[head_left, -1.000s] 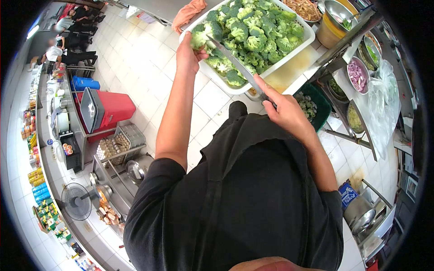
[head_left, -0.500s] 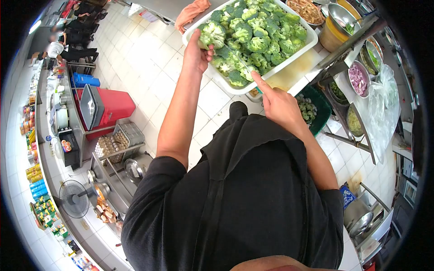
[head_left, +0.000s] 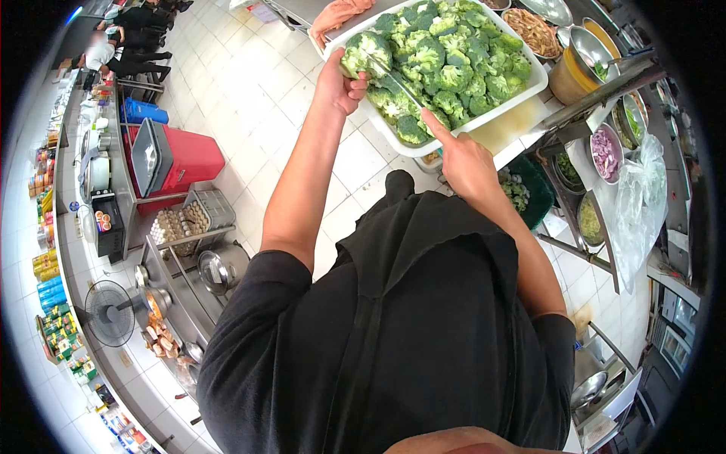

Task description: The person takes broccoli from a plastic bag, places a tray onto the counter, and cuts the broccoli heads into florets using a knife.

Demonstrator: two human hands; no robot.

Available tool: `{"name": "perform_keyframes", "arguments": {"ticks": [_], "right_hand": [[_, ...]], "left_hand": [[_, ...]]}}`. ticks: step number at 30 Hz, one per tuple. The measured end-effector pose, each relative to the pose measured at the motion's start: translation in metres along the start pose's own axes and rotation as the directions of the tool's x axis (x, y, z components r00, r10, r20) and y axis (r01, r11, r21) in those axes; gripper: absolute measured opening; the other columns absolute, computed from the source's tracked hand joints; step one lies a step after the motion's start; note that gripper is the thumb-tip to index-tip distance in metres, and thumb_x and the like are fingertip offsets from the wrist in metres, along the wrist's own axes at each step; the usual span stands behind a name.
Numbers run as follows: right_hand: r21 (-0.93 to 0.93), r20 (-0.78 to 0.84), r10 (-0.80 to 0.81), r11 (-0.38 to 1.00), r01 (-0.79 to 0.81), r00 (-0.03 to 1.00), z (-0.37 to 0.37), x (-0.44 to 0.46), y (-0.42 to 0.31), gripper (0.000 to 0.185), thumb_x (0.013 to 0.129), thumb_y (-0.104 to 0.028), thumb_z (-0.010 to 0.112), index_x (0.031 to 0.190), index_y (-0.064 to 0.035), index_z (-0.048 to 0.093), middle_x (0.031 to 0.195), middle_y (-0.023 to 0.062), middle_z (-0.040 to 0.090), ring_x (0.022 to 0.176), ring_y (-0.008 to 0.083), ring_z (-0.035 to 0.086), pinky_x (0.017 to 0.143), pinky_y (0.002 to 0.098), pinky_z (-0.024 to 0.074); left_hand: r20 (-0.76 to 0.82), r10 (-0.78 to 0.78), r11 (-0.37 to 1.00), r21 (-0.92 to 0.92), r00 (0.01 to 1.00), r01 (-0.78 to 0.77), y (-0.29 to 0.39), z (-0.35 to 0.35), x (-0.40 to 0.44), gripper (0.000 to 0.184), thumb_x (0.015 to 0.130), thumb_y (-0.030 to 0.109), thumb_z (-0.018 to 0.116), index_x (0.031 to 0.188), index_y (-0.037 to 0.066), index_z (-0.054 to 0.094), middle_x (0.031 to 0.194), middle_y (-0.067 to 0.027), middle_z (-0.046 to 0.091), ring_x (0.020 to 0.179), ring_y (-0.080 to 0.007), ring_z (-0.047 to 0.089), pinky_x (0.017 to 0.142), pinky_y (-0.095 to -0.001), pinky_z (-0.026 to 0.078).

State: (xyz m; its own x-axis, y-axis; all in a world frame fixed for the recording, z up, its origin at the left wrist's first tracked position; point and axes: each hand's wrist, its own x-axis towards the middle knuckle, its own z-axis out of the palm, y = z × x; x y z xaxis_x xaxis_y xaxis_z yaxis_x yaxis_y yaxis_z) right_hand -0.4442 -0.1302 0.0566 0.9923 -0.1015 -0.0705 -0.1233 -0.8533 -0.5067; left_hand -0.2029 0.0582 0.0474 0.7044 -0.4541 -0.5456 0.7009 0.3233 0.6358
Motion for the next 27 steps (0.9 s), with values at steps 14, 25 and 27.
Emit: {"name": "perform_keyframes", "arguments": {"ticks": [14, 25, 27], "right_hand": [[0.377, -0.118, 0.053, 0.926, -0.005, 0.992, -0.027, -0.036, 0.027, 0.070, 0.098, -0.009, 0.055, 0.161, -0.0342, 0.039, 0.100, 0.0278, 0.071, 0.085, 0.0434, 0.069, 0.083, 0.0475, 0.0553], [-0.096, -0.012, 0.020, 0.995, -0.021, 1.000, -0.031, -0.025, -0.003, 0.071, 0.098, -0.007, 0.052, 0.162, -0.0347, 0.038, 0.081, 0.0250, 0.064, 0.079, 0.0446, 0.067, 0.075, 0.0559, 0.0514], [-0.095, -0.009, 0.007, 0.995, -0.008, 1.000, -0.031, -0.022, -0.003, 0.071, 0.098, -0.007, 0.052, 0.162, -0.0340, 0.038, 0.079, 0.0239, 0.063, 0.077, 0.0441, 0.065, 0.074, 0.0558, 0.0505]], "left_hand": [[-0.041, 0.287, 0.901, 0.350, 0.957, -0.255, -0.018, 0.014, -0.003, 0.036, 0.106, 0.044, 0.051, 0.116, 0.010, 0.050, 0.074, -0.0065, 0.058, 0.049, -0.0108, 0.045, 0.040, -0.0250, 0.029], [-0.032, 0.385, 0.826, 0.458, 0.922, -0.329, -0.022, 0.026, -0.013, 0.030, 0.101, 0.038, 0.061, 0.109, 0.011, 0.050, 0.073, -0.0055, 0.057, 0.047, -0.0094, 0.045, 0.037, -0.0255, 0.029], [-0.041, 0.391, 0.816, 0.477, 0.920, -0.326, -0.022, 0.024, -0.013, 0.030, 0.101, 0.038, 0.061, 0.109, 0.010, 0.051, 0.073, -0.0053, 0.057, 0.047, -0.0092, 0.045, 0.037, -0.0254, 0.029]]}}
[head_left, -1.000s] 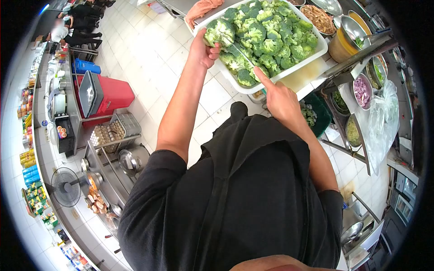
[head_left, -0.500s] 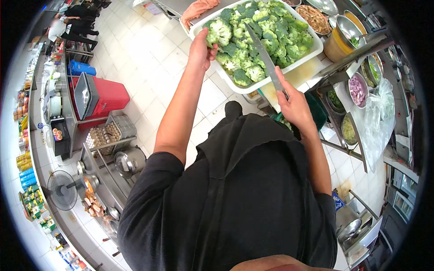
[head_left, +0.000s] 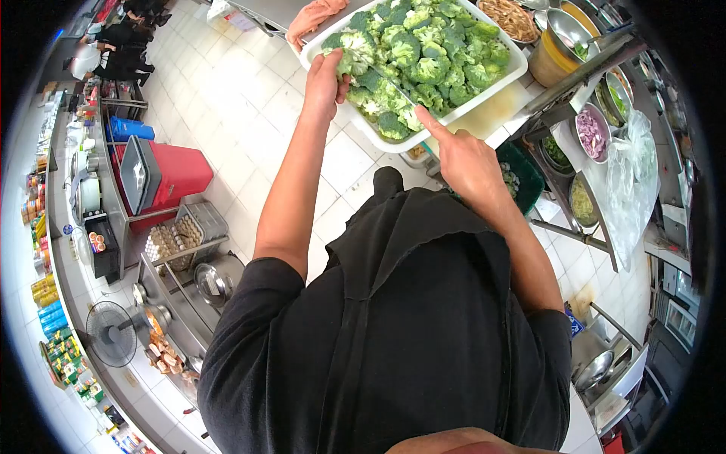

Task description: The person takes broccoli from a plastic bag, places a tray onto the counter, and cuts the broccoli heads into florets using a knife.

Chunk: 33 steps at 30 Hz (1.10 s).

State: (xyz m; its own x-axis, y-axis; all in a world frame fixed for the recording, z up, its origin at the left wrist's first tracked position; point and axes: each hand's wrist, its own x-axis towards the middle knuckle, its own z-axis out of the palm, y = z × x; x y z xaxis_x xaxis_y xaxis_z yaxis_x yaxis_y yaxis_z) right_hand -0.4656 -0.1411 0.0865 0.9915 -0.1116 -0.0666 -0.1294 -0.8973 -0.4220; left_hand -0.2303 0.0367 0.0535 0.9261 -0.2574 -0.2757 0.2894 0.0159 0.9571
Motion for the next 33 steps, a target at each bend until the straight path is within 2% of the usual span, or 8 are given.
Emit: {"name": "perform_keyframes", "arguments": {"ticks": [8, 10, 12, 13, 14, 20, 30, 33], "right_hand": [[0.123, 0.073, -0.018, 0.992, 0.009, 0.997, -0.001, 0.027, 0.001, 0.071, 0.096, -0.006, 0.051, 0.161, -0.0319, 0.039, 0.083, 0.0257, 0.070, 0.079, 0.0449, 0.070, 0.077, 0.0540, 0.0550], [0.398, -0.161, -0.166, 0.891, 0.218, 0.973, 0.025, 0.030, 0.020, 0.070, 0.099, -0.006, 0.052, 0.163, -0.0314, 0.038, 0.080, 0.0153, 0.069, 0.065, 0.0299, 0.065, 0.067, 0.0465, 0.0535], [0.640, -0.096, -0.086, 0.758, 0.128, 0.992, 0.032, 0.026, 0.034, 0.070, 0.101, -0.006, 0.052, 0.163, -0.0316, 0.037, 0.077, 0.0068, 0.066, 0.057, 0.0179, 0.058, 0.058, 0.0386, 0.0509], [0.727, 0.117, 0.020, 0.680, -0.099, 0.993, 0.007, 0.016, 0.026, 0.070, 0.101, -0.007, 0.052, 0.164, -0.0321, 0.036, 0.075, 0.0035, 0.064, 0.056, 0.0134, 0.054, 0.055, 0.0345, 0.0492], [0.753, 0.335, 0.098, 0.570, -0.329, 0.937, -0.009, 0.009, 0.020, 0.070, 0.101, -0.007, 0.052, 0.164, -0.0326, 0.036, 0.074, 0.0001, 0.061, 0.054, 0.0089, 0.051, 0.052, 0.0303, 0.0474], [0.778, 0.294, 0.223, 0.509, -0.368, 0.929, -0.019, -0.010, 0.031, 0.071, 0.099, -0.008, 0.054, 0.164, -0.0306, 0.037, 0.072, 0.0011, 0.057, 0.053, 0.0086, 0.047, 0.049, 0.0279, 0.0443], [0.804, 0.217, 0.177, 0.526, -0.279, 0.960, -0.004, -0.031, 0.036, 0.073, 0.098, -0.008, 0.054, 0.165, -0.0313, 0.036, 0.073, -0.0006, 0.054, 0.058, 0.0070, 0.047, 0.053, 0.0255, 0.0448], [0.767, 0.242, 0.152, 0.575, -0.285, 0.958, -0.009, -0.033, 0.033, 0.072, 0.097, -0.007, 0.055, 0.164, -0.0239, 0.036, 0.121, 0.0128, 0.071, 0.073, 0.0159, 0.060, 0.076, 0.0320, 0.0544]], "left_hand": [[-0.008, -0.003, 0.997, 0.080, 1.000, 0.003, -0.003, -0.010, 0.004, 0.031, 0.101, 0.039, 0.060, 0.112, 0.010, 0.057, 0.075, -0.0051, 0.060, 0.048, -0.0080, 0.045, 0.038, -0.0253, 0.029], [-0.005, 0.009, 0.990, 0.143, 1.000, -0.009, -0.005, -0.011, 0.006, 0.033, 0.101, 0.042, 0.059, 0.112, 0.011, 0.058, 0.077, -0.0069, 0.062, 0.047, -0.0073, 0.045, 0.037, -0.0247, 0.029], [-0.019, 0.038, 0.971, 0.236, 0.999, -0.032, -0.005, -0.012, 0.007, 0.037, 0.101, 0.044, 0.059, 0.115, 0.010, 0.060, 0.079, -0.0095, 0.065, 0.050, -0.0099, 0.050, 0.041, -0.0270, 0.035], [-0.031, 0.059, 0.953, 0.300, 0.998, -0.047, -0.006, -0.012, 0.005, 0.040, 0.101, 0.045, 0.058, 0.118, 0.009, 0.061, 0.081, -0.0111, 0.066, 0.053, -0.0128, 0.054, 0.044, -0.0296, 0.040], [-0.042, 0.081, 0.930, 0.364, 0.996, -0.060, -0.007, -0.013, 0.003, 0.044, 0.101, 0.046, 0.058, 0.121, 0.008, 0.062, 0.082, -0.0127, 0.068, 0.056, -0.0158, 0.058, 0.048, -0.0321, 0.046], [-0.193, 0.301, 0.678, 0.732, 0.934, -0.067, -0.010, -0.019, -0.010, 0.060, 0.103, 0.048, 0.055, 0.146, 0.006, 0.055, 0.094, -0.0196, 0.071, 0.100, -0.0405, 0.068, 0.094, -0.0479, 0.051], [0.098, 0.603, 0.457, 0.771, 0.792, -0.443, -0.050, -0.027, -0.012, 0.062, 0.099, 0.038, 0.068, 0.147, 0.002, 0.050, 0.133, -0.0256, 0.056, 0.114, -0.0396, 0.064, 0.096, -0.0457, 0.053], [0.139, 0.628, 0.464, 0.723, 0.766, -0.512, -0.056, -0.033, -0.010, 0.062, 0.098, 0.035, 0.071, 0.146, 0.001, 0.050, 0.121, -0.0226, 0.062, 0.103, -0.0334, 0.067, 0.087, -0.0412, 0.057]]}}
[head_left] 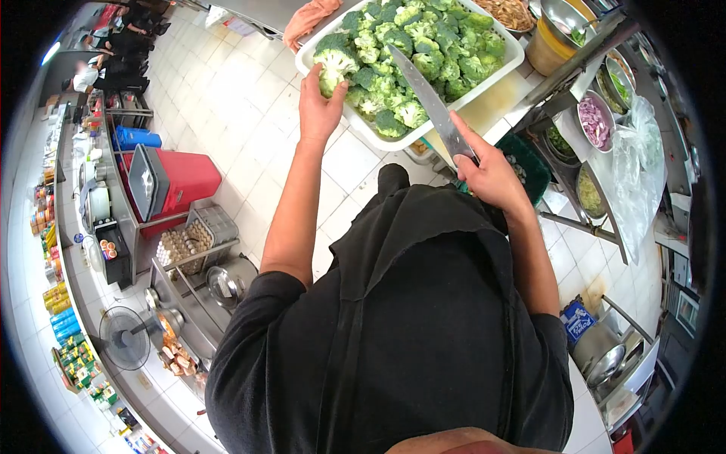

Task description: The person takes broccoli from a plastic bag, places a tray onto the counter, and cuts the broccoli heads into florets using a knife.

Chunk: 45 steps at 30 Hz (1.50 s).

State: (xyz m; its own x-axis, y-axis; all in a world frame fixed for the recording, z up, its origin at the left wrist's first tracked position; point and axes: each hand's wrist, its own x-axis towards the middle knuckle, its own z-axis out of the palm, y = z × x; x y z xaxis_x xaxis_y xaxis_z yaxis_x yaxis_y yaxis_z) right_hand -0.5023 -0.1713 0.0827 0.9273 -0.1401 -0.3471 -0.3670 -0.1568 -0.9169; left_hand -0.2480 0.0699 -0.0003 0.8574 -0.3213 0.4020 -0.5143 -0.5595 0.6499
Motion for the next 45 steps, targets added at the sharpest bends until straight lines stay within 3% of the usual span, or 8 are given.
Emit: {"name": "perform_keyframes", "arguments": {"ticks": [3, 6, 7, 10, 16, 22, 28, 45], "right_hand": [[-0.158, -0.019, -0.142, 0.978, 0.137, 0.990, 0.001, 0.000, 0.007, 0.072, 0.095, -0.006, 0.054, 0.163, -0.0221, 0.037, 0.135, 0.0163, 0.068, 0.083, 0.0275, 0.068, 0.084, 0.0370, 0.0546], [-0.228, 0.005, -0.191, 0.956, 0.187, 0.982, 0.005, -0.005, -0.003, 0.071, 0.095, -0.005, 0.054, 0.162, -0.0238, 0.039, 0.131, 0.0217, 0.068, 0.094, 0.0383, 0.071, 0.091, 0.0414, 0.0532], [-0.251, 0.020, -0.175, 0.952, 0.174, 0.984, 0.006, -0.008, -0.009, 0.071, 0.095, -0.006, 0.053, 0.162, -0.0250, 0.039, 0.127, 0.0236, 0.069, 0.097, 0.0409, 0.071, 0.093, 0.0426, 0.0527], [-0.340, 0.054, -0.121, 0.931, 0.132, 0.991, 0.011, -0.010, -0.022, 0.071, 0.095, -0.007, 0.053, 0.161, -0.0301, 0.040, 0.114, 0.0278, 0.070, 0.098, 0.0443, 0.068, 0.092, 0.0460, 0.0520], [-0.538, 0.089, -0.204, 0.814, 0.219, 0.975, 0.020, 0.004, -0.010, 0.073, 0.095, -0.009, 0.055, 0.162, -0.0305, 0.037, 0.107, 0.0253, 0.070, 0.083, 0.0446, 0.065, 0.082, 0.0499, 0.0519], [-0.522, 0.079, -0.346, 0.785, 0.334, 0.935, 0.029, 0.018, 0.007, 0.071, 0.095, -0.011, 0.053, 0.162, -0.0326, 0.037, 0.088, 0.0292, 0.068, 0.082, 0.0477, 0.066, 0.079, 0.0564, 0.0506], [-0.564, 0.078, -0.350, 0.756, 0.331, 0.933, 0.034, 0.024, 0.008, 0.071, 0.095, -0.010, 0.052, 0.161, -0.0324, 0.038, 0.086, 0.0277, 0.069, 0.079, 0.0466, 0.067, 0.076, 0.0563, 0.0514], [-0.736, 0.119, -0.247, 0.629, 0.253, 0.962, 0.060, 0.054, -0.005, 0.073, 0.098, -0.012, 0.053, 0.163, -0.0393, 0.032, 0.081, 0.0256, 0.068, 0.075, 0.0450, 0.069, 0.073, 0.0567, 0.0546]], "left_hand": [[0.088, -0.257, 0.939, -0.214, 0.962, 0.270, -0.010, -0.002, 0.008, 0.051, 0.101, 0.030, 0.068, 0.141, 0.002, 0.053, 0.105, -0.0154, 0.067, 0.085, -0.0243, 0.067, 0.072, -0.0371, 0.057], [0.259, -0.472, 0.597, -0.610, 0.843, 0.521, -0.009, -0.013, 0.022, 0.037, 0.105, 0.026, 0.062, 0.135, 0.004, 0.056, 0.096, -0.0092, 0.067, 0.072, -0.0174, 0.062, 0.062, -0.0344, 0.055], [0.299, -0.483, 0.542, -0.636, 0.823, 0.550, -0.005, -0.016, 0.024, 0.033, 0.111, 0.023, 0.048, 0.137, 0.002, 0.053, 0.097, -0.0107, 0.067, 0.072, -0.0192, 0.061, 0.062, -0.0321, 0.052], [0.394, -0.474, 0.392, -0.706, 0.787, 0.590, 0.003, -0.023, 0.021, 0.032, 0.113, 0.024, 0.041, 0.135, 0.003, 0.051, 0.104, -0.0133, 0.067, 0.074, -0.0200, 0.061, 0.064, -0.0314, 0.053], [0.503, -0.439, 0.092, -0.799, 0.745, 0.594, -0.006, -0.022, 0.019, 0.030, 0.112, 0.027, 0.042, 0.131, 0.006, 0.052, 0.108, -0.0149, 0.068, 0.075, -0.0196, 0.061, 0.066, -0.0299, 0.053], [0.446, -0.496, 0.400, -0.644, 0.745, 0.652, -0.002, -0.024, 0.021, 0.038, 0.108, 0.039, 0.052, 0.128, 0.008, 0.053, 0.096, -0.0107, 0.068, 0.070, -0.0143, 0.057, 0.059, -0.0263, 0.048], [0.550, -0.523, 0.070, -0.733, 0.651, 0.676, -0.008, -0.030, 0.027, 0.038, 0.110, 0.043, 0.046, 0.123, 0.008, 0.054, 0.086, -0.0123, 0.064, 0.060, -0.0147, 0.048, 0.046, -0.0244, 0.035], [0.672, -0.469, -0.301, -0.732, 0.573, 0.612, -0.024, -0.031, 0.029, 0.047, 0.109, 0.050, 0.041, 0.118, 0.006, 0.055, 0.084, -0.0162, 0.058, 0.055, -0.0136, 0.041, 0.040, -0.0219, 0.028]]}}
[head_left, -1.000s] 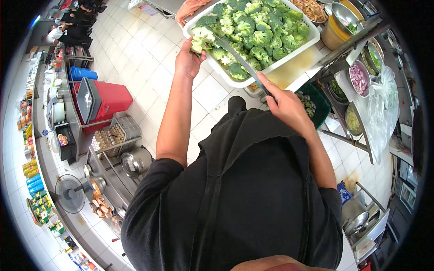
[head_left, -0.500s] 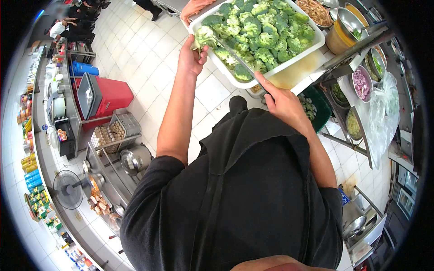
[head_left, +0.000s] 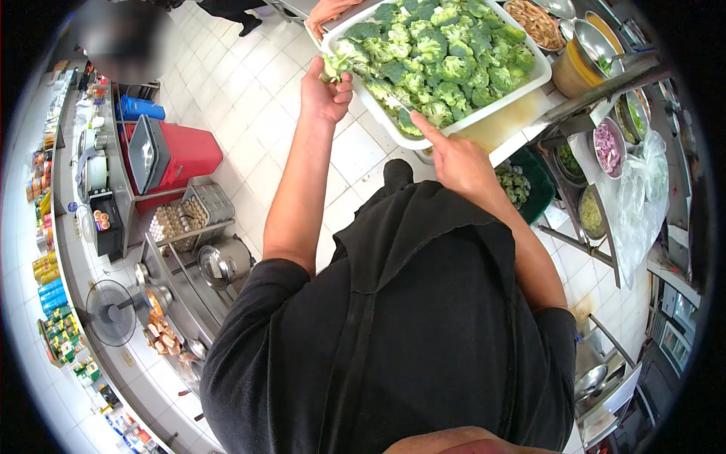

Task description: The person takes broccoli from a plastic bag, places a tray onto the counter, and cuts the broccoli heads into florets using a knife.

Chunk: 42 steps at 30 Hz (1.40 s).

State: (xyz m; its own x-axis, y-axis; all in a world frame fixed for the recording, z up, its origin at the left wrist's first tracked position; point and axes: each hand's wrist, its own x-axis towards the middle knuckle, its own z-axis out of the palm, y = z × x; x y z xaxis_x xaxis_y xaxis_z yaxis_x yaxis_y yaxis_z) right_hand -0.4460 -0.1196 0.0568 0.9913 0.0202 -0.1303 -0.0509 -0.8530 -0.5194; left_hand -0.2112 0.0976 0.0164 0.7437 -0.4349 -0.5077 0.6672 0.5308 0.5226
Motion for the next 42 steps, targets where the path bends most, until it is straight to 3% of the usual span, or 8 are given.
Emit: {"name": "perform_keyframes", "arguments": {"ticks": [9, 12, 16, 21, 22, 26, 35, 42], "right_hand": [[-0.084, -0.023, 0.021, 0.996, -0.022, 1.000, 0.007, 0.014, -0.011, 0.079, 0.096, -0.005, 0.052, 0.163, -0.0407, 0.032, 0.088, 0.0266, 0.067, 0.080, 0.0441, 0.070, 0.076, 0.0538, 0.0555], [0.103, 0.011, 0.026, 0.994, -0.027, 1.000, 0.011, 0.020, -0.004, 0.075, 0.096, -0.004, 0.052, 0.162, -0.0374, 0.037, 0.101, 0.0254, 0.070, 0.081, 0.0427, 0.069, 0.078, 0.0524, 0.0556], [0.462, -0.065, 0.030, 0.887, 0.003, 0.997, 0.011, 0.009, 0.012, 0.069, 0.096, -0.004, 0.053, 0.160, -0.0297, 0.042, 0.130, 0.0241, 0.067, 0.108, 0.0430, 0.068, 0.093, 0.0443, 0.0543], [0.483, -0.123, 0.116, 0.875, -0.043, 0.986, -0.019, -0.020, 0.001, 0.068, 0.096, -0.004, 0.054, 0.160, -0.0240, 0.042, 0.149, 0.0239, 0.055, 0.139, 0.0401, 0.052, 0.110, 0.0379, 0.0454], [0.372, -0.210, 0.061, 0.928, 0.022, 0.976, -0.011, -0.023, 0.000, 0.070, 0.096, -0.007, 0.057, 0.160, -0.0294, 0.041, 0.133, 0.0253, 0.066, 0.121, 0.0422, 0.065, 0.100, 0.0439, 0.0531], [0.080, -0.116, 0.088, 0.994, -0.079, 0.989, 0.016, -0.018, -0.018, 0.075, 0.095, -0.013, 0.059, 0.159, -0.0459, 0.038, 0.089, 0.0199, 0.067, 0.075, 0.0398, 0.068, 0.073, 0.0544, 0.0556], [-0.163, -0.128, 0.244, 0.951, -0.263, 0.961, 0.037, -0.001, -0.062, 0.078, 0.095, -0.008, 0.058, 0.159, -0.0477, 0.037, 0.086, 0.0196, 0.061, 0.077, 0.0415, 0.067, 0.071, 0.0533, 0.0548], [0.006, -0.104, 0.243, 0.970, -0.244, 0.964, 0.030, 0.023, -0.075, 0.077, 0.094, -0.006, 0.055, 0.160, -0.0407, 0.039, 0.094, 0.0228, 0.065, 0.079, 0.0422, 0.068, 0.076, 0.0511, 0.0568]], "left_hand": [[0.019, -0.022, 1.000, 0.004, 1.000, 0.022, 0.003, 0.001, 0.002, 0.042, 0.109, 0.044, 0.039, 0.116, 0.006, 0.057, 0.080, -0.0133, 0.056, 0.054, -0.0122, 0.041, 0.038, -0.0220, 0.026], [0.032, -0.018, 0.998, 0.053, 0.999, 0.016, 0.004, -0.001, 0.005, 0.041, 0.110, 0.043, 0.038, 0.116, 0.007, 0.057, 0.079, -0.0126, 0.056, 0.053, -0.0121, 0.040, 0.038, -0.0220, 0.026], [0.013, -0.002, 0.989, 0.149, 1.000, 0.000, 0.004, 0.000, -0.003, 0.038, 0.110, 0.040, 0.037, 0.118, 0.008, 0.055, 0.078, -0.0123, 0.056, 0.052, -0.0119, 0.039, 0.038, -0.0226, 0.025], [0.013, 0.044, 0.948, 0.315, 0.999, -0.046, 0.004, -0.004, -0.007, 0.035, 0.110, 0.039, 0.039, 0.116, 0.008, 0.054, 0.077, -0.0103, 0.056, 0.051, -0.0118, 0.038, 0.038, -0.0233, 0.024], [0.024, 0.051, 0.933, 0.355, 0.998, -0.056, 0.004, -0.005, -0.007, 0.035, 0.110, 0.039, 0.040, 0.116, 0.008, 0.054, 0.076, -0.0096, 0.056, 0.051, -0.0117, 0.038, 0.038, -0.0235, 0.023], [0.064, 0.062, 0.897, 0.433, 0.996, -0.084, 0.005, -0.008, -0.001, 0.032, 0.108, 0.039, 0.046, 0.113, 0.008, 0.055, 0.075, -0.0072, 0.057, 0.050, -0.0104, 0.038, 0.038, -0.0238, 0.023], [0.116, 0.023, 0.866, 0.495, 0.993, -0.078, 0.019, -0.020, 0.004, 0.032, 0.108, 0.039, 0.048, 0.112, 0.009, 0.055, 0.075, -0.0049, 0.058, 0.051, -0.0085, 0.039, 0.039, -0.0232, 0.023], [0.124, 0.055, 0.814, 0.569, 0.991, -0.117, 0.021, -0.016, 0.002, 0.028, 0.107, 0.039, 0.050, 0.111, 0.011, 0.053, 0.076, -0.0047, 0.058, 0.051, -0.0070, 0.039, 0.039, -0.0218, 0.022]]}}
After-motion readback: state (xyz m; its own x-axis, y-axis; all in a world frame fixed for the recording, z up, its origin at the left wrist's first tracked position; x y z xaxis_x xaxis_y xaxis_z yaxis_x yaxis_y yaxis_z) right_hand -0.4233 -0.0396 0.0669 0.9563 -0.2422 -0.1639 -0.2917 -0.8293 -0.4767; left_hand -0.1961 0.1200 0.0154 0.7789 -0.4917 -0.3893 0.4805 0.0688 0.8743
